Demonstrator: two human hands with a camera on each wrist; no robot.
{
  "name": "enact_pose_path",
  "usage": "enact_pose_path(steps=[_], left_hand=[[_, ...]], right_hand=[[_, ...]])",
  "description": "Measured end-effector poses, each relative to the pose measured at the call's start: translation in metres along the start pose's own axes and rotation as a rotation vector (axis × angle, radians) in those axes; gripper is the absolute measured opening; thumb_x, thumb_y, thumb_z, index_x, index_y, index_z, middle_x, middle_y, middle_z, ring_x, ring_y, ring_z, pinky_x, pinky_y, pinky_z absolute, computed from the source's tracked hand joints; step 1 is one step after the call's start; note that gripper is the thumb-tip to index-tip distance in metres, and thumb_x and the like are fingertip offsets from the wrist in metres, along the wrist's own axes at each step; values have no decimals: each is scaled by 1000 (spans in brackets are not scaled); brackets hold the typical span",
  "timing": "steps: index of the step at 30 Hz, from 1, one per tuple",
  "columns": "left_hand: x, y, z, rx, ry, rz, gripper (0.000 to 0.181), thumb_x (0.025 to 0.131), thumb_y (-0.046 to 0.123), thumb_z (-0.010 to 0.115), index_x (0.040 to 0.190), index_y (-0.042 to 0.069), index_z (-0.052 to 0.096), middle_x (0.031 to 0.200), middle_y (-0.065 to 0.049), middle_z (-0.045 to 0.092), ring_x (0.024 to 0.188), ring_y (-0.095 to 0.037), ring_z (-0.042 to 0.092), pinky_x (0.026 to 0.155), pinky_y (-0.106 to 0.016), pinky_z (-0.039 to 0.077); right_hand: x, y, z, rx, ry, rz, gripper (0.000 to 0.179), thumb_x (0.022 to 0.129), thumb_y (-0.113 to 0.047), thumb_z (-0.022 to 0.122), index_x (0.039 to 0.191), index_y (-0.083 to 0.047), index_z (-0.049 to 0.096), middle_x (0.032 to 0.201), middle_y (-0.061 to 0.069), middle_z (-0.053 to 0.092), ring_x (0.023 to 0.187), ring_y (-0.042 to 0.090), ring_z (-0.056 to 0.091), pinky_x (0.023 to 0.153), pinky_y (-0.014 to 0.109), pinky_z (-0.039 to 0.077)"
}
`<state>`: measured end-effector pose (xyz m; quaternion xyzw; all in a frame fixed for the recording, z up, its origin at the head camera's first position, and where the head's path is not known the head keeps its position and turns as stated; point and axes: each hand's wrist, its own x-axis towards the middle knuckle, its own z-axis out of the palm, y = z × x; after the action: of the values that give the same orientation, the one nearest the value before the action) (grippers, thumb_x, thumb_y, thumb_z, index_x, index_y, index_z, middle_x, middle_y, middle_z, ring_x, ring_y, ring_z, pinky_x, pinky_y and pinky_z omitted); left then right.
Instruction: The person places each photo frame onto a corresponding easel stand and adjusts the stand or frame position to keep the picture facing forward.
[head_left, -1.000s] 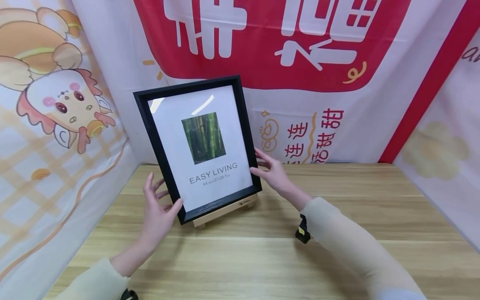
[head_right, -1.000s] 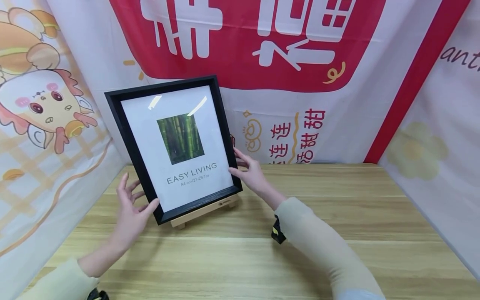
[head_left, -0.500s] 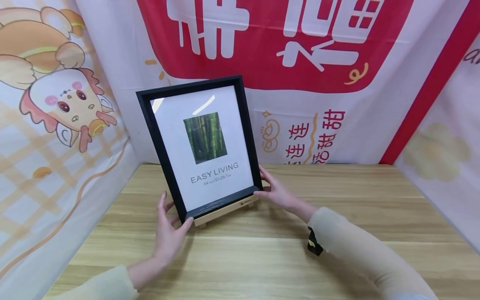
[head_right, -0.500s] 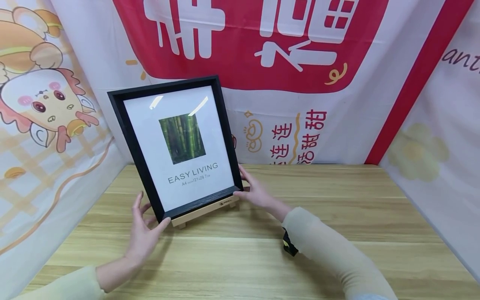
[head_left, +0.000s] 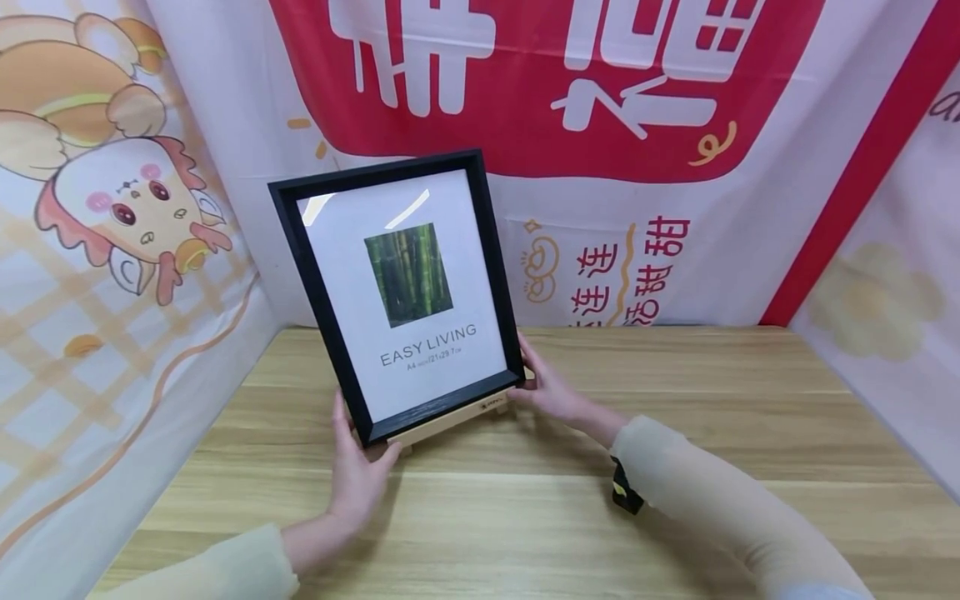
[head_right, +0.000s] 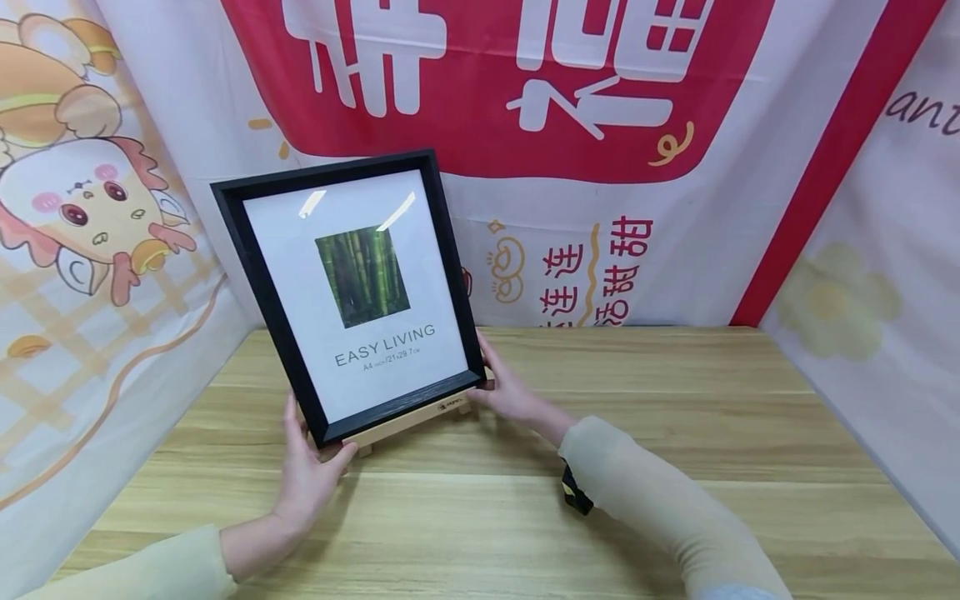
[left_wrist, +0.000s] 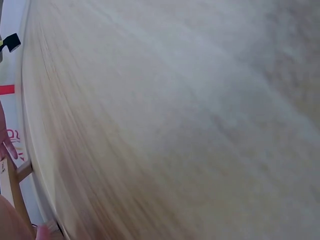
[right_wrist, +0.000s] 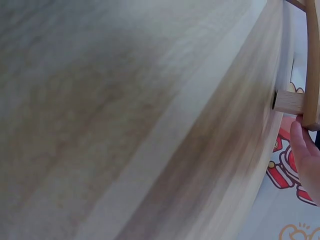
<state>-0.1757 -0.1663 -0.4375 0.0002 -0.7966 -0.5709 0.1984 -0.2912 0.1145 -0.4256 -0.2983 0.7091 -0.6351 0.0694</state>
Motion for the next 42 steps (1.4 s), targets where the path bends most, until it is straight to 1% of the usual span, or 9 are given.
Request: enact_pose_path(steps=[3, 8, 13, 19, 28, 31, 36, 38, 42], left_hand=[[0, 0, 1, 22, 8, 7, 114, 78, -19, 66, 156, 27, -4, 140, -22, 36, 123, -34, 45, 99, -17, 39], [0, -2, 2, 69, -4, 15, 116, 80, -15, 68, 155, 30, -8, 148, -21, 32, 131, -32, 37, 110, -38, 29], [1, -3, 7, 92, -27, 39, 116, 81, -12, 69, 155, 28, -11, 155, -20, 23, 137, -35, 31, 113, -45, 24], [6, 0, 16, 108, -91, 3, 115, 85, -8, 68, 153, 31, -16, 160, -15, 12, 139, -38, 26, 114, -48, 20], [12, 5, 34, 84, -134, 11, 113, 84, -7, 68, 154, 29, -13, 159, -17, 15, 135, -38, 33, 114, -48, 23], [13, 6, 40, 81, -159, 6, 113, 85, -6, 68, 154, 31, -14, 158, -19, 18, 135, -39, 33, 113, -49, 25], [17, 9, 49, 109, -213, -21, 115, 87, 0, 69, 152, 38, -18, 158, -17, 20, 124, -43, 46, 103, -52, 39], [19, 10, 53, 116, -235, -31, 115, 88, 2, 69, 150, 42, -19, 158, -16, 18, 108, -43, 57, 92, -49, 49], [22, 11, 59, 124, -272, -24, 115, 88, 3, 70, 150, 44, -18, 159, -16, 18, 94, -35, 61, 70, -39, 53]], right_hand=[[-1, -1, 0, -7, 0, 17, 107, 79, 27, 54, 158, -20, 0, 155, 29, 11, 110, 49, 53, 82, 51, 55], [-2, -2, -1, 8, 1, 45, 107, 80, 26, 54, 157, -22, -1, 151, 34, 16, 98, 45, 61, 73, 63, 52], [-4, 1, -6, 5, 14, 51, 105, 80, 26, 53, 157, -19, -2, 152, 35, 13, 102, 47, 59, 82, 55, 53], [-13, 0, -16, -6, 52, 91, 107, 81, 25, 54, 157, -23, -4, 148, 38, 18, 102, 48, 59, 84, 55, 53], [-32, -3, -31, -8, 103, 83, 105, 81, 25, 53, 156, -18, -7, 147, 40, 15, 104, 49, 57, 86, 48, 54], [-39, -3, -35, -13, 134, 110, 106, 82, 24, 54, 156, -20, -7, 149, 39, 13, 104, 48, 57, 86, 45, 54], [-51, -5, -42, -50, 194, 188, 105, 85, 18, 56, 156, -26, -7, 151, 37, 7, 108, 50, 55, 87, 44, 54], [-56, -7, -45, -61, 209, 206, 105, 86, 17, 56, 156, -26, -8, 152, 37, 4, 110, 52, 53, 87, 43, 54], [-66, -7, -49, -80, 225, 172, 104, 86, 20, 55, 156, -22, -9, 151, 38, 6, 112, 56, 50, 85, 36, 55]])
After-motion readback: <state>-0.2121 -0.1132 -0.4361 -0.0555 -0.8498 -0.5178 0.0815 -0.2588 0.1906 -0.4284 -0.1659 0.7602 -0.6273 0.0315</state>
